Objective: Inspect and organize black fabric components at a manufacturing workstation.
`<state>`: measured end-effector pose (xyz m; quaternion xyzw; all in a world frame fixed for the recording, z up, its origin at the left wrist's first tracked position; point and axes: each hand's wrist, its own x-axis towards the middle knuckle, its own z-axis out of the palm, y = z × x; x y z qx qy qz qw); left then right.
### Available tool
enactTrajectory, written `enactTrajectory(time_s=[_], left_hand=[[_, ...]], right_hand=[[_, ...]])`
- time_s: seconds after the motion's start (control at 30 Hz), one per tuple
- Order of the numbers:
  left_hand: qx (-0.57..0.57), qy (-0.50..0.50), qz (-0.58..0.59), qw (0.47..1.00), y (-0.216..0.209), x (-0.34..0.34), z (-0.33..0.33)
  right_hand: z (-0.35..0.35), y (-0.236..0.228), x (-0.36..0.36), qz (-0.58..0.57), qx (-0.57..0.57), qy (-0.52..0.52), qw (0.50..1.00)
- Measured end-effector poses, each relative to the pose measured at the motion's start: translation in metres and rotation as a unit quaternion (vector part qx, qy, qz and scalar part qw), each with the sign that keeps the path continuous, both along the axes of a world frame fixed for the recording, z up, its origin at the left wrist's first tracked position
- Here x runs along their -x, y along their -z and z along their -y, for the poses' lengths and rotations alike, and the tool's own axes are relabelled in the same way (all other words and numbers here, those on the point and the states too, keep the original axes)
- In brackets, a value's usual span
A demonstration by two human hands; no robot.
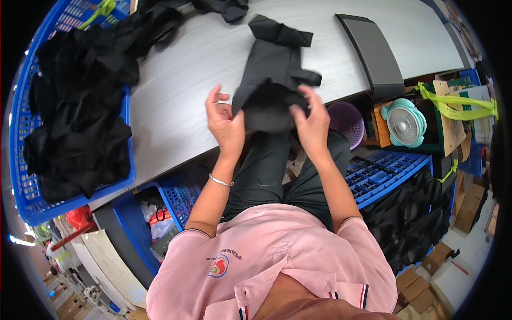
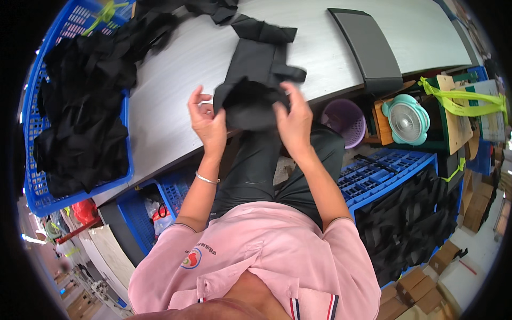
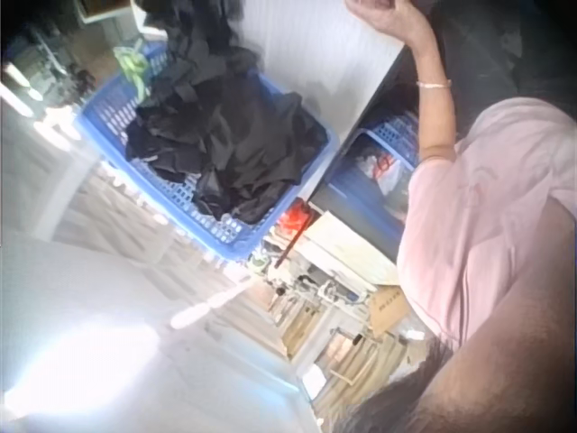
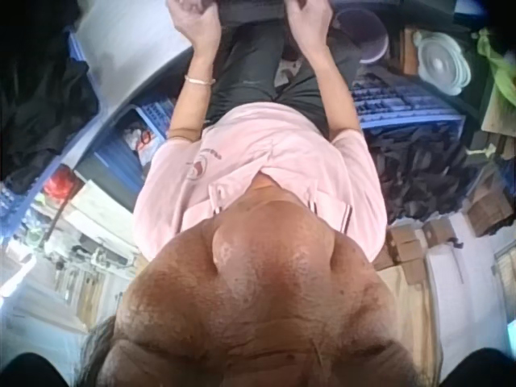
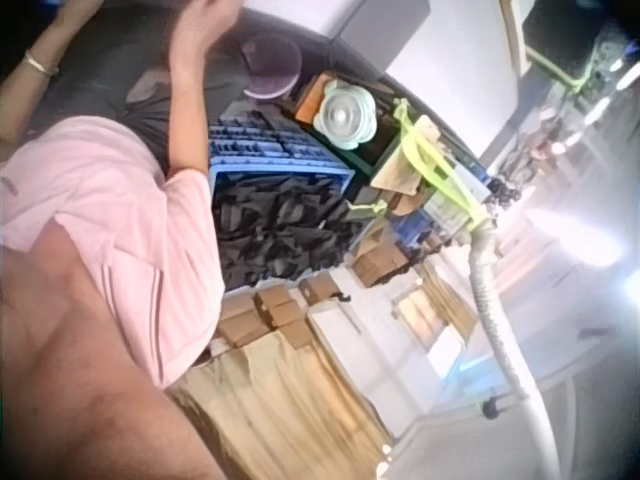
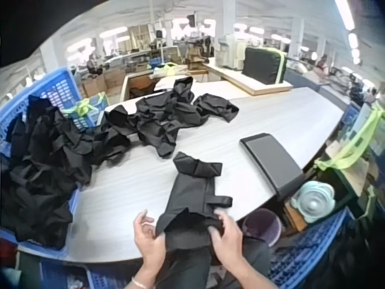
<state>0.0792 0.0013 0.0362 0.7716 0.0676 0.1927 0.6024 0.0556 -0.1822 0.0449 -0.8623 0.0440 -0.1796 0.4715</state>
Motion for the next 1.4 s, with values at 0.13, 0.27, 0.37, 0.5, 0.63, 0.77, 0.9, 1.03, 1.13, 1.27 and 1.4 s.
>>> enactTrajectory(time_s=[0.13,0.27,0.37,0.5,0.63,0.77,0.9,1.03,1.13,1.27,1.4], left_hand=[[-0.121,0.080,0.074,0.987,-0.001,-0.007,0.005],[-0.003,0.061,0.061,0.996,0.000,-0.011,0.006],[0.011,0.076,0.053,0.996,0.004,-0.010,0.002],[0.074,0.090,0.065,0.991,0.006,-0.010,-0.002],[0.110,0.067,0.070,0.989,0.000,-0.001,0.000],[0.032,0.066,0.105,0.992,-0.009,0.036,0.013],[0.142,0.300,-0.022,0.943,-0.005,0.075,0.035],[0.390,0.430,-0.209,0.786,0.016,0.094,0.068],[0.477,0.472,-0.303,0.676,0.029,0.104,0.074],[0.520,0.522,-0.304,0.604,0.028,0.112,0.072],[0.599,0.485,-0.255,0.584,0.008,0.116,0.068]], right_hand=[[0.023,0.004,-0.020,0.044,0.098,0.084,0.991],[0.065,-0.009,-0.027,-0.011,-0.025,-0.026,0.999],[0.124,-0.016,-0.047,0.099,0.273,0.163,0.943],[0.198,-0.001,-0.075,-0.007,0.396,0.224,0.890],[0.231,-0.005,-0.089,-0.041,0.192,0.189,0.962],[0.200,-0.025,-0.068,0.089,0.325,0.235,0.912],[0.125,-0.027,0.010,0.160,0.386,0.165,0.893],[0.051,-0.026,0.101,0.057,0.197,0.042,0.978],[0.024,-0.034,0.152,-0.012,-0.009,-0.102,0.995],[0.027,-0.041,0.194,-0.134,-0.188,-0.108,0.967],[0.043,-0.036,0.208,-0.188,-0.358,-0.111,0.908]])
